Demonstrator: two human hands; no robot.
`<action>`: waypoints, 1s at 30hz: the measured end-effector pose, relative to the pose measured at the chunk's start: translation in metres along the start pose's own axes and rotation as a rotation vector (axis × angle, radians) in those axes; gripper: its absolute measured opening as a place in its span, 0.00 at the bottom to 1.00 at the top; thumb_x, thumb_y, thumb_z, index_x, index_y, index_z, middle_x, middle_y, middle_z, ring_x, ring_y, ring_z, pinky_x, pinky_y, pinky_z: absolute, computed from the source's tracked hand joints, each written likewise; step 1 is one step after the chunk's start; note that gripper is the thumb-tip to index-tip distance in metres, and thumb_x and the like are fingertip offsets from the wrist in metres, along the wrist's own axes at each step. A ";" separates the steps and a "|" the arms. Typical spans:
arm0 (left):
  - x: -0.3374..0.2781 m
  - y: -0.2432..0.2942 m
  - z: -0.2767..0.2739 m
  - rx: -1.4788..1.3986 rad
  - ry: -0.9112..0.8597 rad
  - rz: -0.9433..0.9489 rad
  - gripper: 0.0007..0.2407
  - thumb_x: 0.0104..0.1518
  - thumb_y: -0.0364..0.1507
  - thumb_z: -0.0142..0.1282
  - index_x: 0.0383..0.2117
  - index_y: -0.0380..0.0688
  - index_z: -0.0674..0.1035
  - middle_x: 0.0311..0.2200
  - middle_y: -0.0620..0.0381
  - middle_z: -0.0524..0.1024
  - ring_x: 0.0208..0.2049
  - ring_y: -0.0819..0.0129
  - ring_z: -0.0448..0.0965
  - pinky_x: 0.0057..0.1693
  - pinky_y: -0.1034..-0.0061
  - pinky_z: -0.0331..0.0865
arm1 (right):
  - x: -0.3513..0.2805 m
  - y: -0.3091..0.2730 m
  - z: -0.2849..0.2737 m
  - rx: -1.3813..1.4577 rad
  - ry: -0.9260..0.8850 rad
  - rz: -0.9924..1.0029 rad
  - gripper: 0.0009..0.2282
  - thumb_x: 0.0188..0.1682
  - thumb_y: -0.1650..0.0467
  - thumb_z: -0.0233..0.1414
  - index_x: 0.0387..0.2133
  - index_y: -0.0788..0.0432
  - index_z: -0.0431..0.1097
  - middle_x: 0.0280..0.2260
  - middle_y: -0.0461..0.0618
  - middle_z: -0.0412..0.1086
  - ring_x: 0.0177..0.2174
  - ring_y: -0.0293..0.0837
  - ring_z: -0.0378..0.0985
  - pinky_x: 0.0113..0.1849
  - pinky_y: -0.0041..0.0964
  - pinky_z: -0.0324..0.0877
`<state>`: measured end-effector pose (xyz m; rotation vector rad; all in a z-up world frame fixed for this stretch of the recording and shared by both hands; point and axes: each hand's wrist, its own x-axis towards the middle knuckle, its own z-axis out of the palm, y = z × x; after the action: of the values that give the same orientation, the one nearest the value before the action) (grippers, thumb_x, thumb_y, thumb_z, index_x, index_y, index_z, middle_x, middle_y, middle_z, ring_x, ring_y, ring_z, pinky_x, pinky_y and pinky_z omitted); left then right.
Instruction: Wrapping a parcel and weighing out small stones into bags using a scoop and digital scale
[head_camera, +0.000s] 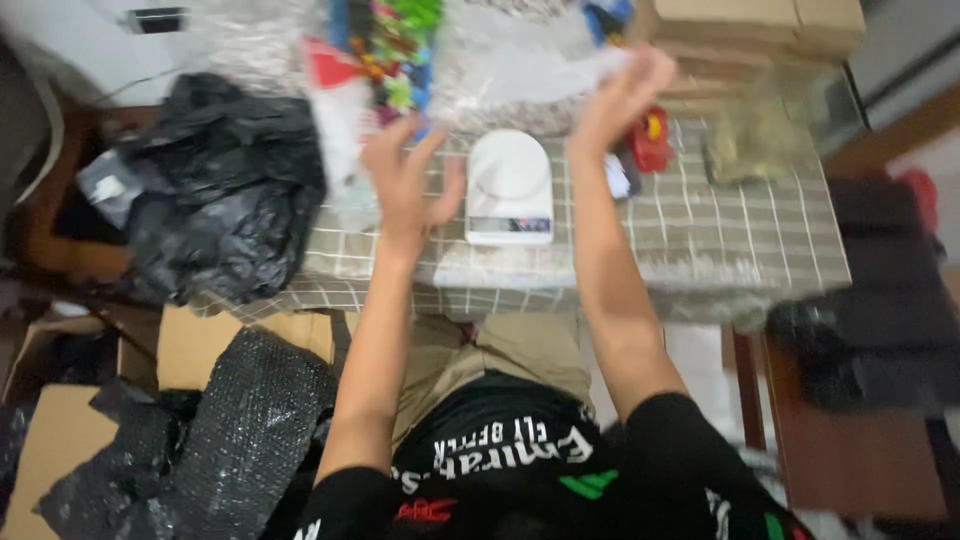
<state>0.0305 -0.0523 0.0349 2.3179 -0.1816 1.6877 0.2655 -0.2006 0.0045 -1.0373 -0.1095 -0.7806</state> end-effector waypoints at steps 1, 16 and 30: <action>0.011 0.002 0.017 -0.026 -0.025 0.001 0.12 0.56 0.27 0.61 0.46 0.46 0.80 0.45 0.48 0.73 0.47 0.52 0.76 0.51 0.61 0.66 | 0.002 -0.003 -0.001 -0.024 0.026 0.003 0.07 0.56 0.62 0.45 0.34 0.50 0.62 0.29 0.46 0.63 0.26 0.39 0.66 0.25 0.32 0.65; 0.019 -0.013 0.214 -0.780 -0.173 -0.407 0.18 0.67 0.32 0.59 0.60 0.42 0.72 0.61 0.49 0.73 0.66 0.60 0.71 0.71 0.68 0.61 | 0.020 0.001 -0.042 -0.340 -0.540 -0.009 0.11 0.54 0.61 0.52 0.31 0.56 0.71 0.28 0.47 0.74 0.30 0.41 0.77 0.36 0.37 0.72; 0.021 -0.006 0.191 -0.647 -0.263 -0.545 0.16 0.66 0.39 0.50 0.25 0.51 0.60 0.20 0.68 0.53 0.25 0.78 0.53 0.33 0.72 0.51 | 0.012 0.001 -0.007 -0.384 -0.530 -0.377 0.09 0.55 0.65 0.49 0.31 0.57 0.68 0.20 0.46 0.72 0.21 0.42 0.71 0.28 0.40 0.64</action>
<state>0.2135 -0.1001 -0.0004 1.8515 -0.1088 0.8864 0.2727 -0.2121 0.0049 -1.6032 -0.6436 -0.8661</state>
